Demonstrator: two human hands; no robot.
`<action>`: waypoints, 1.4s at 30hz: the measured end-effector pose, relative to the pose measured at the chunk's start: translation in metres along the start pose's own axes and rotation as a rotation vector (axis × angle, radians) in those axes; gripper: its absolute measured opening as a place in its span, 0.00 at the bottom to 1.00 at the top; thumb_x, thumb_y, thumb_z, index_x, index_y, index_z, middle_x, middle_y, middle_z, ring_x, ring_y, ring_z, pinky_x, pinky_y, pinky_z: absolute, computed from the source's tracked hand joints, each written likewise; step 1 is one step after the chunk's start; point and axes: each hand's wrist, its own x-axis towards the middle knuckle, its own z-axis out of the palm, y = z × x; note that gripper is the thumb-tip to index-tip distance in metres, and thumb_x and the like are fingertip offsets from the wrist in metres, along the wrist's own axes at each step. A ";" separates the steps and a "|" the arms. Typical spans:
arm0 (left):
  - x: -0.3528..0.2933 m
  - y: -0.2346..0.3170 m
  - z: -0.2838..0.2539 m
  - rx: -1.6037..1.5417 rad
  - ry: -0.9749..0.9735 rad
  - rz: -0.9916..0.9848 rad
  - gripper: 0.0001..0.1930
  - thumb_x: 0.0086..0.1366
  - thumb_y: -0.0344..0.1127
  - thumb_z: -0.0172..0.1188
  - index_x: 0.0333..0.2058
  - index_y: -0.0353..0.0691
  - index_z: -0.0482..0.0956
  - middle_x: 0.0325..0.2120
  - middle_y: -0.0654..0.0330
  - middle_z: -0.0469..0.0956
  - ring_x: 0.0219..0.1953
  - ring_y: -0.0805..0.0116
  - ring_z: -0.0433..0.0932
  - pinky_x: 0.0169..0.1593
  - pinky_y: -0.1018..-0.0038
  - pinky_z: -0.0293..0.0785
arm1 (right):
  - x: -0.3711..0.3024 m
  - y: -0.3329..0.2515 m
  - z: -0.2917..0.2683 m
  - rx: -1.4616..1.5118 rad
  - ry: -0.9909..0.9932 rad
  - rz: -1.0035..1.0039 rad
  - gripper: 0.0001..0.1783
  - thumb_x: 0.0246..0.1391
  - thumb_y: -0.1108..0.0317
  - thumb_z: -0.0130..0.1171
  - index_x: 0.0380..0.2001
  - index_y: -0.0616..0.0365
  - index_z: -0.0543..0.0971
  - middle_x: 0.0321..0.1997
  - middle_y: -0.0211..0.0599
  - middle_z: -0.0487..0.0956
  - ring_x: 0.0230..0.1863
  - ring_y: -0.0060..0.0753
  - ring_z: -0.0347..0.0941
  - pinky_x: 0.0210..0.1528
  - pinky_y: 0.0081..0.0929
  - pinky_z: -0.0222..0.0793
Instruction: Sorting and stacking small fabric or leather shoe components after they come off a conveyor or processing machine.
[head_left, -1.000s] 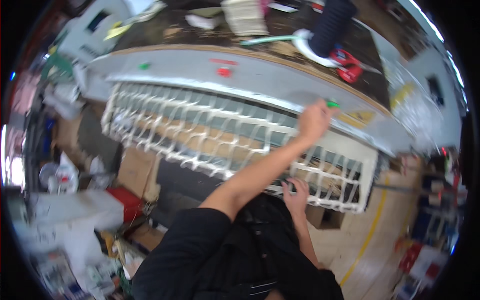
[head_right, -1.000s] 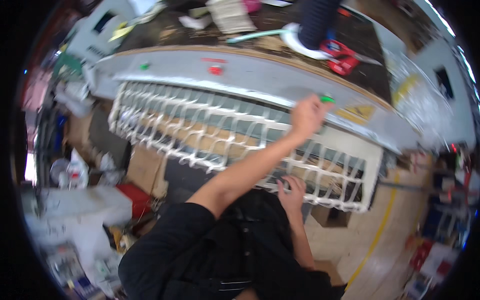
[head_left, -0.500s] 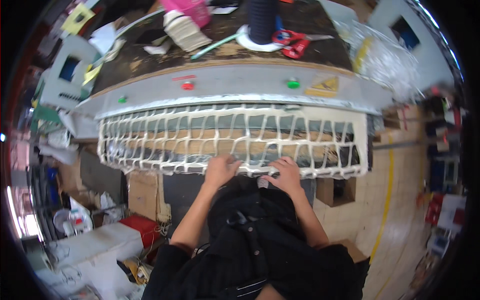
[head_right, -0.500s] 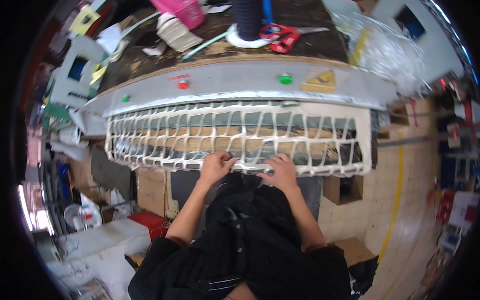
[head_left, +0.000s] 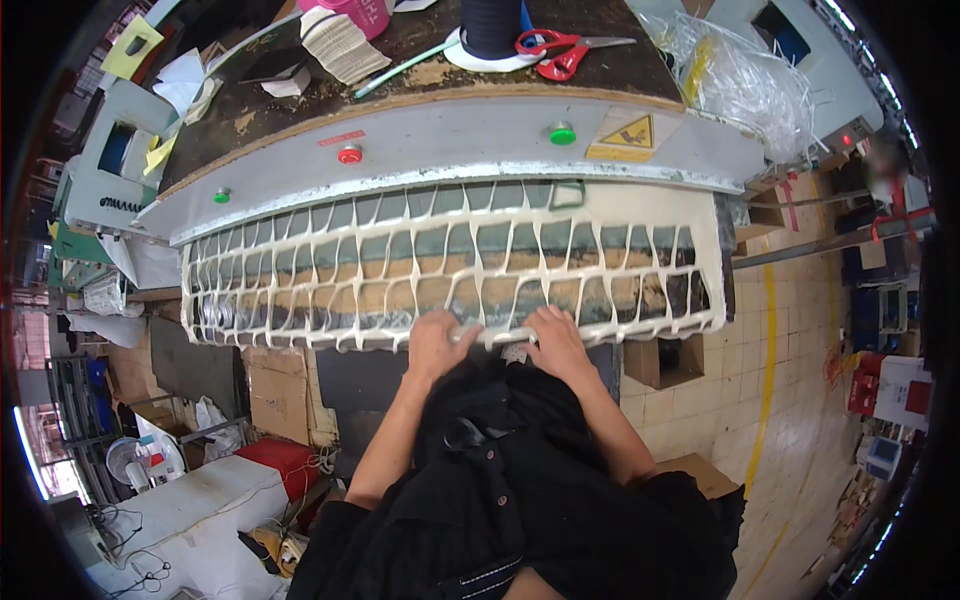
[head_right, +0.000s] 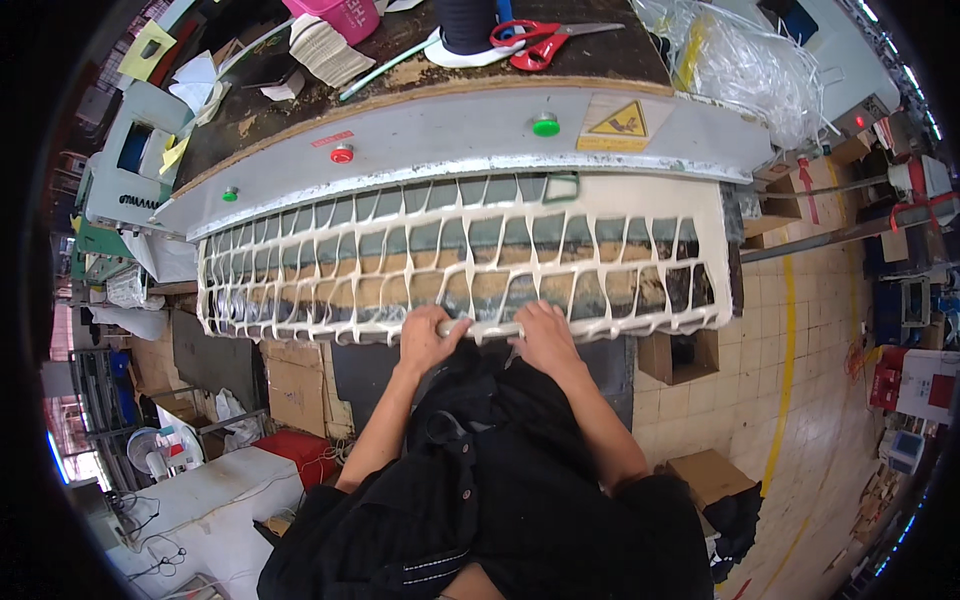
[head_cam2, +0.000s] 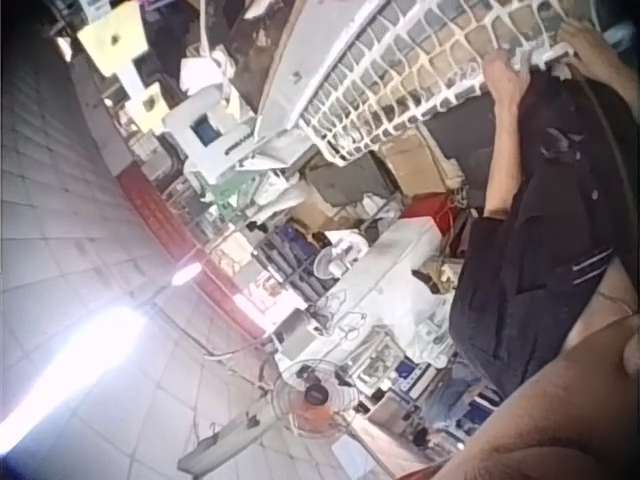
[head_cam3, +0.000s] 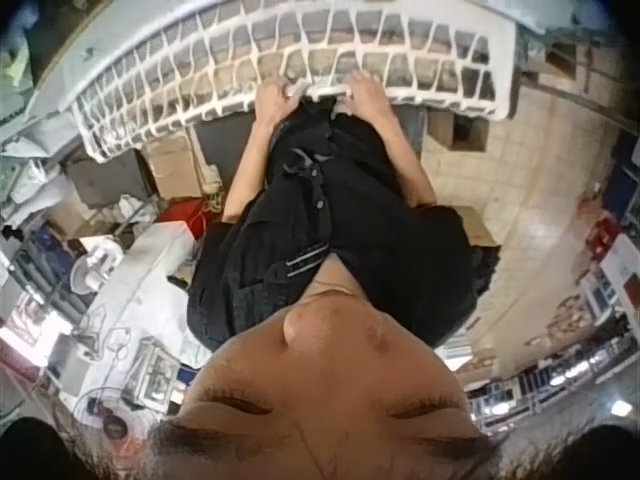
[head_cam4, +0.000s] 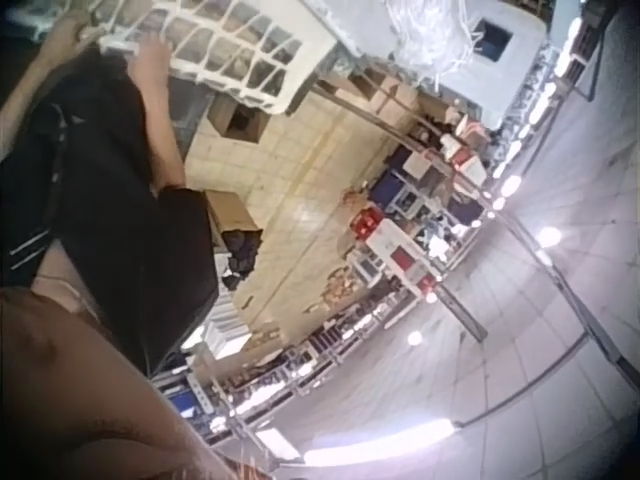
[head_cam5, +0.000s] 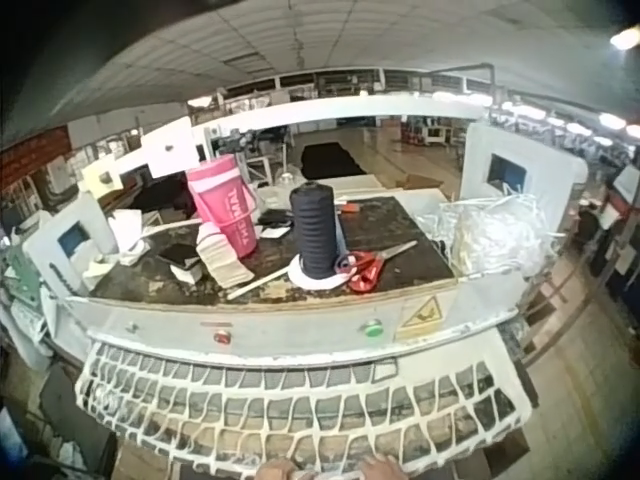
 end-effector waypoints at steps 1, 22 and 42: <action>0.005 -0.002 -0.002 -0.004 0.007 -0.008 0.25 0.61 0.54 0.76 0.19 0.37 0.80 0.22 0.48 0.79 0.29 0.42 0.80 0.35 0.52 0.74 | 0.012 0.007 -0.010 0.000 0.000 -0.011 0.21 0.47 0.60 0.81 0.42 0.56 0.85 0.44 0.40 0.84 0.55 0.48 0.78 0.57 0.42 0.71; 0.030 -0.016 0.006 0.007 0.282 -0.167 0.13 0.58 0.40 0.77 0.23 0.43 0.82 0.23 0.57 0.79 0.27 0.49 0.79 0.33 0.57 0.73 | 0.140 0.201 -0.057 1.416 0.391 0.553 0.33 0.71 0.54 0.51 0.73 0.56 0.69 0.67 0.40 0.78 0.57 0.42 0.82 0.43 0.43 0.87; 0.159 -0.123 -0.037 -0.512 0.389 -0.448 0.20 0.77 0.50 0.58 0.50 0.37 0.77 0.37 0.37 0.85 0.44 0.29 0.83 0.49 0.42 0.78 | 0.079 0.070 0.031 0.854 0.306 0.640 0.43 0.79 0.40 0.47 0.78 0.66 0.62 0.72 0.46 0.73 0.73 0.42 0.68 0.74 0.38 0.62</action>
